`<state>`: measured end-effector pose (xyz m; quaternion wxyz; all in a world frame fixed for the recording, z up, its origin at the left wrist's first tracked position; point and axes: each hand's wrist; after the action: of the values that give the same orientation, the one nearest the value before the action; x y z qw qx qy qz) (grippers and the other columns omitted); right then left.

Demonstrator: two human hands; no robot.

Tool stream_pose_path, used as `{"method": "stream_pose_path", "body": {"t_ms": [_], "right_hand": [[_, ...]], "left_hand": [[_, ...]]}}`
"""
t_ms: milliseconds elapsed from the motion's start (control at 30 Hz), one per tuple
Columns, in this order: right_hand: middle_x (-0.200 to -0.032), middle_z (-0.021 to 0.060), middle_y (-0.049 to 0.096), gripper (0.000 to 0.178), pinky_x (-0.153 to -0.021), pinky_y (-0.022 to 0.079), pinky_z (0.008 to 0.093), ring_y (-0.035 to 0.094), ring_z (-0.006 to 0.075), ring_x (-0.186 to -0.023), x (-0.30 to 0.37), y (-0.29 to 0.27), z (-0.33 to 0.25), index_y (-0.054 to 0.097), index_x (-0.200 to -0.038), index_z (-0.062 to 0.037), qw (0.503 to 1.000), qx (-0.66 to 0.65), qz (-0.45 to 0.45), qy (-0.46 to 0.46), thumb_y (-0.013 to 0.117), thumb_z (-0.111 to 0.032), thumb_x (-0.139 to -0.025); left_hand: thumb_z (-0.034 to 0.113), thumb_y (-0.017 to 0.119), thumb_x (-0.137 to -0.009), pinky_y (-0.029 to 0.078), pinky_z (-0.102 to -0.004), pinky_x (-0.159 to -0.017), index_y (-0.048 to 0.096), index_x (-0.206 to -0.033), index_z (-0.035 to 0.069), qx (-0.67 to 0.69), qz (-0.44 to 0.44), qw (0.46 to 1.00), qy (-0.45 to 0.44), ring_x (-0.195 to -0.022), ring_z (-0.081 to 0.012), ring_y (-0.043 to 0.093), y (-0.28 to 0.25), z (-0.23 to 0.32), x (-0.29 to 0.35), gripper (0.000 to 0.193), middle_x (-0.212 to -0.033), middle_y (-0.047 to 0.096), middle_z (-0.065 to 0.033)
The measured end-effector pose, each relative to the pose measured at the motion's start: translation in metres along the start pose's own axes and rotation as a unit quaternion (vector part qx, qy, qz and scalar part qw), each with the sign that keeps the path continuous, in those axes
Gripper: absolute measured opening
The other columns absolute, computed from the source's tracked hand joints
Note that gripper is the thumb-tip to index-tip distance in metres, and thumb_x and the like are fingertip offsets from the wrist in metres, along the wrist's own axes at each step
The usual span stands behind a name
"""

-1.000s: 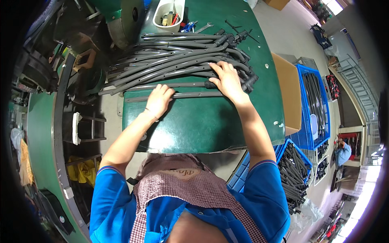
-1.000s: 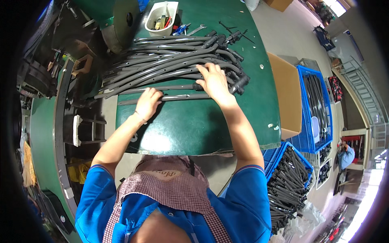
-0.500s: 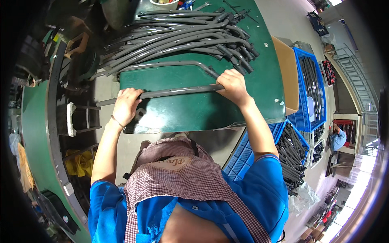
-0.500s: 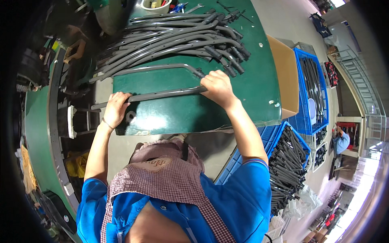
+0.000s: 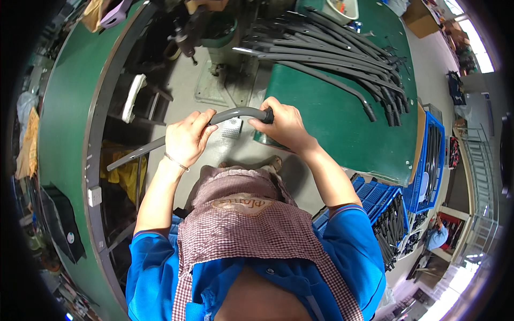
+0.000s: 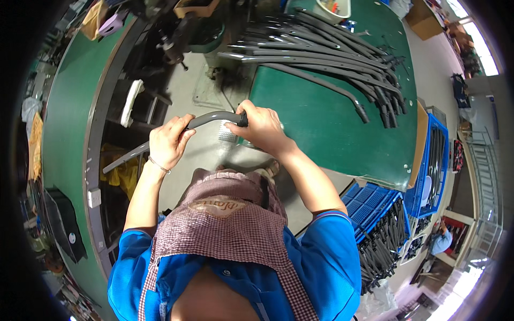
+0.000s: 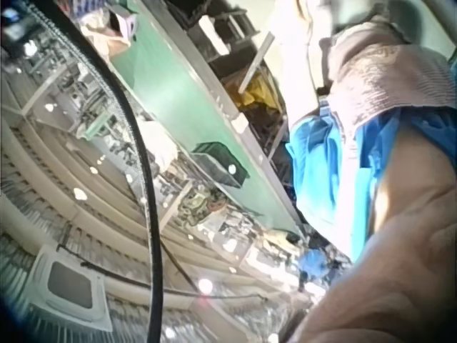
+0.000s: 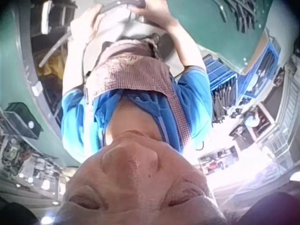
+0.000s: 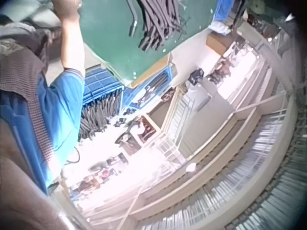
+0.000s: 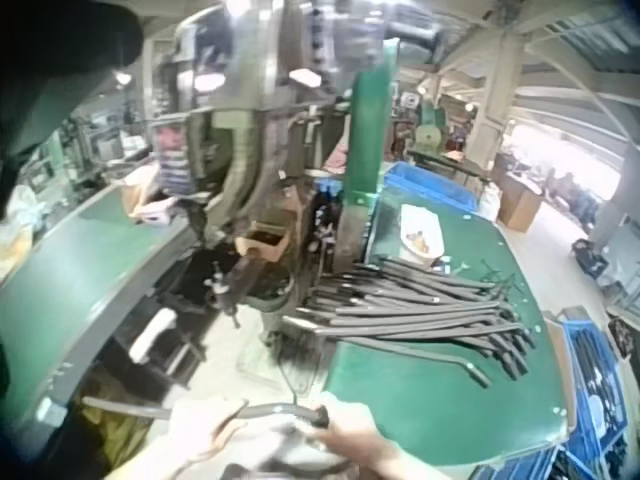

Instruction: The person repeatedly picks up long metal rods and curved metal pieces from a green workbench, inserts them into a press machine, and operates the lever to join them. The finished components are placed into a blue crate.

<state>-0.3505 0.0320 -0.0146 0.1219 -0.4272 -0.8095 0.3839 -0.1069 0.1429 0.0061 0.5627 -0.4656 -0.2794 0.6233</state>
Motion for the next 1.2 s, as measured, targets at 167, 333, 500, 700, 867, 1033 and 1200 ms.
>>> {"method": "stream_pose_path", "body": {"t_ms": [167, 333, 500, 700, 867, 1033, 1200], "right_hand": [[-0.065, 0.0102, 0.063, 0.034, -0.052, 0.048, 0.0388, 0.063, 0.0305, -0.056, -0.023, 0.049, -0.013, 0.056, -0.09, -0.0068, 0.994, 0.019, 0.081, -0.065, 0.083, -0.021, -0.076], [-0.064, 0.0115, 0.061, 0.033, -0.053, 0.047, 0.0357, 0.063, 0.0261, -0.057, -0.074, 0.045, -0.019, 0.056, -0.089, -0.0055, 0.986, -0.123, -0.106, 0.025, 0.083, -0.019, -0.076], [-0.069, 0.0108, 0.06, 0.039, -0.058, 0.048, 0.0336, 0.06, 0.0225, -0.061, -0.109, 0.064, -0.013, 0.056, -0.093, -0.0046, 0.999, -0.034, -0.007, -0.027, 0.086, -0.022, -0.076], [-0.077, 0.0097, 0.062, 0.039, -0.064, 0.049, 0.0333, 0.061, 0.021, -0.067, -0.142, 0.052, -0.006, 0.06, -0.1, -0.0047, 0.986, -0.12, 0.038, -0.11, 0.087, -0.024, -0.078], [-0.074, 0.0129, 0.063, 0.036, -0.061, 0.048, 0.0353, 0.062, 0.0267, -0.066, -0.164, 0.047, -0.007, 0.061, -0.1, -0.0023, 0.966, -0.222, -0.106, -0.078, 0.082, -0.027, -0.084], [-0.072, 0.0127, 0.062, 0.036, -0.059, 0.049, 0.0356, 0.062, 0.0283, -0.063, -0.185, 0.071, -0.024, 0.062, -0.095, -0.0021, 0.977, -0.18, -0.004, -0.113, 0.081, -0.03, -0.084], [-0.072, 0.0115, 0.061, 0.035, -0.058, 0.048, 0.0351, 0.062, 0.027, -0.063, -0.214, 0.077, -0.053, 0.061, -0.09, -0.0028, 0.978, -0.189, -0.003, -0.085, 0.082, -0.03, -0.083]], "left_hand": [[0.027, 0.07, -0.089, 0.049, -0.0386, -0.058, 0.064, -0.113, 0.012, 0.027, 0.01, 1.0, 0.001, -0.064, -0.0289, 0.062, -0.017, -0.048, 0.009, 0.029, -0.076, 0.059, -0.0081], [0.027, 0.07, -0.089, 0.05, -0.0378, -0.057, 0.064, -0.111, 0.012, -0.036, -0.006, 0.999, -0.018, -0.063, -0.0285, 0.062, -0.03, -0.075, -0.01, 0.028, -0.075, 0.059, -0.0073], [0.026, 0.072, -0.087, 0.05, -0.0371, -0.057, 0.065, -0.113, 0.012, -0.062, 0.019, 0.998, -0.022, -0.062, -0.0274, 0.062, -0.045, -0.086, -0.033, 0.03, -0.076, 0.059, -0.0068], [0.027, 0.072, -0.089, 0.05, -0.0364, -0.056, 0.065, -0.116, 0.011, -0.075, 0.037, 0.994, -0.077, -0.06, -0.0267, 0.061, -0.061, -0.102, -0.052, 0.033, -0.076, 0.06, -0.0072], [0.033, 0.07, -0.088, 0.049, -0.0365, -0.055, 0.066, -0.111, 0.013, -0.108, 0.036, 0.99, -0.08, -0.06, -0.0253, 0.062, -0.077, -0.113, -0.059, 0.03, -0.072, 0.058, -0.0049], [0.037, 0.07, -0.088, 0.049, -0.0351, -0.055, 0.066, -0.11, 0.012, -0.118, 0.074, 0.989, -0.04, -0.059, -0.0239, 0.06, -0.086, -0.144, -0.074, 0.033, -0.072, 0.056, -0.0045], [0.036, 0.071, -0.087, 0.05, -0.0353, -0.057, 0.066, -0.107, 0.009, -0.139, 0.086, 0.986, -0.033, -0.061, -0.0251, 0.061, -0.108, -0.181, -0.085, 0.034, -0.073, 0.058, -0.0058]]}}
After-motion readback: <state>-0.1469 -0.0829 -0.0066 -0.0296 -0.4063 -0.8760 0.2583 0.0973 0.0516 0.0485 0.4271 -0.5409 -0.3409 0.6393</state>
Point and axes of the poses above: each hand's wrist, its own x-axis away from the middle knuckle, its own y-axis out of the palm, z = x × y
